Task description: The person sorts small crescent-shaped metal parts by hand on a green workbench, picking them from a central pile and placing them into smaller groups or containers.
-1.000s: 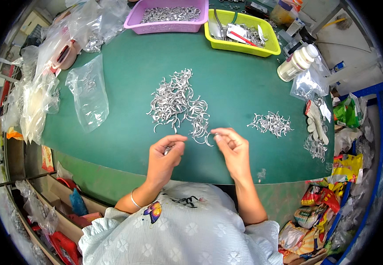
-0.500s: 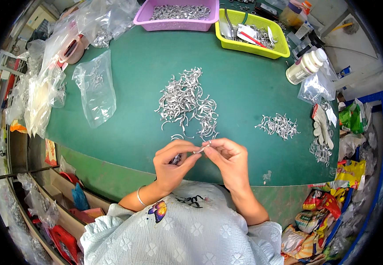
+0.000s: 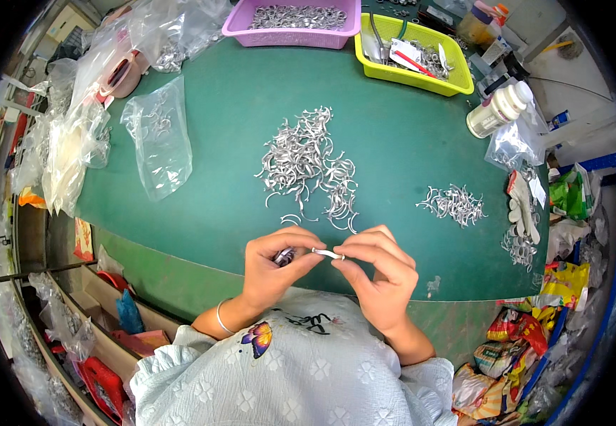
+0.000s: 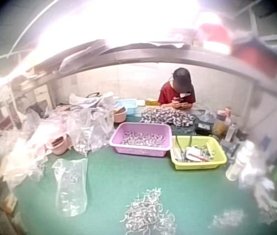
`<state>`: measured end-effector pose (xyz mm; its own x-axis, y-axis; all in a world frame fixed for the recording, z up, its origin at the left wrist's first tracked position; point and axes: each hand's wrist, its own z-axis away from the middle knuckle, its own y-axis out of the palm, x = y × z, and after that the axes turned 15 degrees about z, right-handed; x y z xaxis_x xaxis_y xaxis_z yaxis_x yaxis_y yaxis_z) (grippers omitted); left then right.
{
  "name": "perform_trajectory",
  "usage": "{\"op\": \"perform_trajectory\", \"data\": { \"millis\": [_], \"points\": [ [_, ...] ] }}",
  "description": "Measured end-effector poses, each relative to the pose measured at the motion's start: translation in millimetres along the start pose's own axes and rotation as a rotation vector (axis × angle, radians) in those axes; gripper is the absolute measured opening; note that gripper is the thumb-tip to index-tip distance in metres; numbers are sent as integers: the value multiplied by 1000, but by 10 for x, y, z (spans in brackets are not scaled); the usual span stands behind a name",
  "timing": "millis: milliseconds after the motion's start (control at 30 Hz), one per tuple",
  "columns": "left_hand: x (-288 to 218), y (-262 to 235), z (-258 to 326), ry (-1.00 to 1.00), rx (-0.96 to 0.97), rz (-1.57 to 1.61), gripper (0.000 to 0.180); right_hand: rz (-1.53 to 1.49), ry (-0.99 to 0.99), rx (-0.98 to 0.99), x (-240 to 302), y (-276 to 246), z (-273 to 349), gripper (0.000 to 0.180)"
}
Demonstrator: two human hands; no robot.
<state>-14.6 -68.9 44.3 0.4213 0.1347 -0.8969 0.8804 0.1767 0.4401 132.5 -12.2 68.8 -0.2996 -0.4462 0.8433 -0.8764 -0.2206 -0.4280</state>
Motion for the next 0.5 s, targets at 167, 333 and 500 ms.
{"op": "perform_trajectory", "data": {
  "millis": [167,333,500],
  "points": [
    [27,-21,-5,-67,15,103,15,100,-136,-32,45,-1,-7,20],
    [4,-32,15,-55,15,98,14,39,-45,-13,15,-7,1,19],
    [-64,8,40,74,4,22,15,-123,101,41,-1,3,23,18]
  ]
}}
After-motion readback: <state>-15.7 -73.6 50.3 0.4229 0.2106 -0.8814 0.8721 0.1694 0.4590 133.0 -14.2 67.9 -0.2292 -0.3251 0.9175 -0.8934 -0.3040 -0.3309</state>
